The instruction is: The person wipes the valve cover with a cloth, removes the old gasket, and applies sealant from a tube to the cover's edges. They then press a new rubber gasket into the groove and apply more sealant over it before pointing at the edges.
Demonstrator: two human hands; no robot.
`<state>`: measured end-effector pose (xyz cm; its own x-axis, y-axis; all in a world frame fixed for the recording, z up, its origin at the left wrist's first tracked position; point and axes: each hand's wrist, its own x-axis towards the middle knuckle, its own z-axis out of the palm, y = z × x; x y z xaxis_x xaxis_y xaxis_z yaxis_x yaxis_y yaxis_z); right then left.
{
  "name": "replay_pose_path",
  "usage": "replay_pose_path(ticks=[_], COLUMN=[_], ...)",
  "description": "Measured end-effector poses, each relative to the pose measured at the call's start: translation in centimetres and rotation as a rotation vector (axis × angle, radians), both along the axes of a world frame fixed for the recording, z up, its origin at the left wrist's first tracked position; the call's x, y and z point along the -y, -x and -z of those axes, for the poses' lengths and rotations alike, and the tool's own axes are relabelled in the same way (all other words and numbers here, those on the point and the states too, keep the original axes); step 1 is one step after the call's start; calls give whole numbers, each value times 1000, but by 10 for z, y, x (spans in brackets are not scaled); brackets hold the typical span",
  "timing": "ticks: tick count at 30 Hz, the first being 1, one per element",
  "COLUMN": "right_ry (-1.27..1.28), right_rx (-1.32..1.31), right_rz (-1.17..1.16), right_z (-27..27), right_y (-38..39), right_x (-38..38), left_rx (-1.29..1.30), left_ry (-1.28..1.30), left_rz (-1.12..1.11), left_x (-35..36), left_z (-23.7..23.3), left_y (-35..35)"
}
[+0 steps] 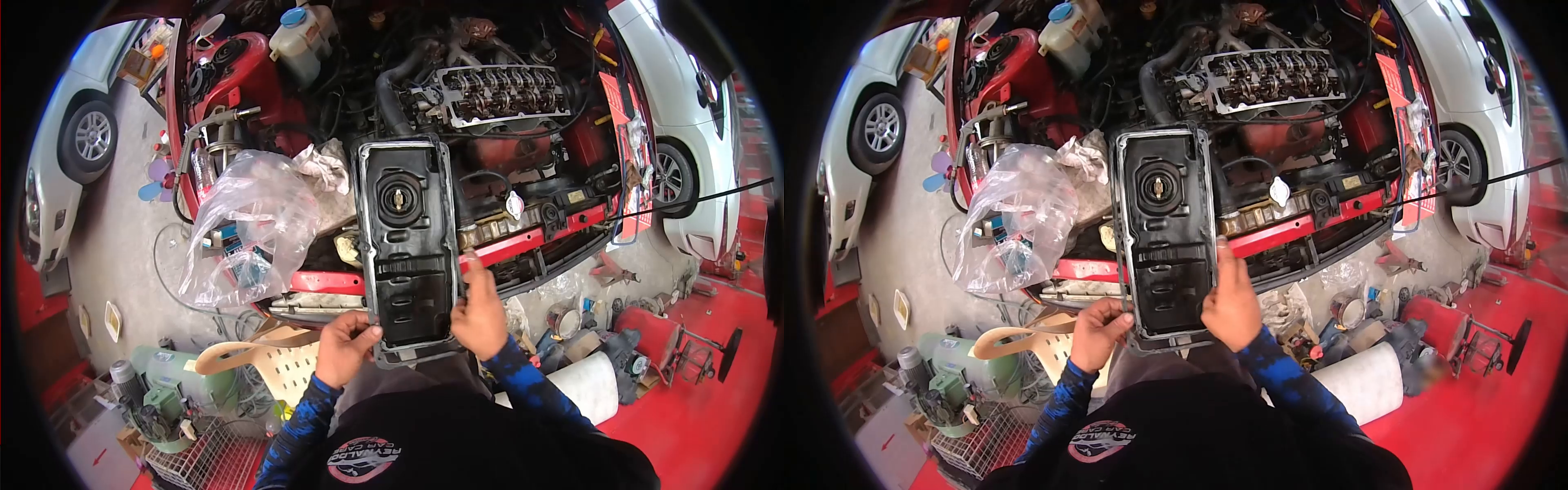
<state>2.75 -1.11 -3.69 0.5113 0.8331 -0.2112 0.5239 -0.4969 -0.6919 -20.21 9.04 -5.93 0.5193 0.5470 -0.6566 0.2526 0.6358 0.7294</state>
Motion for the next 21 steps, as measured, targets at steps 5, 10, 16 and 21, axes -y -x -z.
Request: replay_pose_path(ticks=[5,10,16,21], right_ry=[142,132,-271,-304], right_rx=[-39,145,152,81], right_rz=[71,31,132,152], right_z=[36,53,66,105], right_y=[7,5,-69,-147], right_x=[28,32,-52,-168], left_rx=[-309,-335,-199,-356], left_ry=[-633,-722,-1070,-1131], left_rz=[320,241,36,319], left_x=[11,-2,-112,-244], left_z=[35,41,35,73], left_y=[3,7,-60,-153])
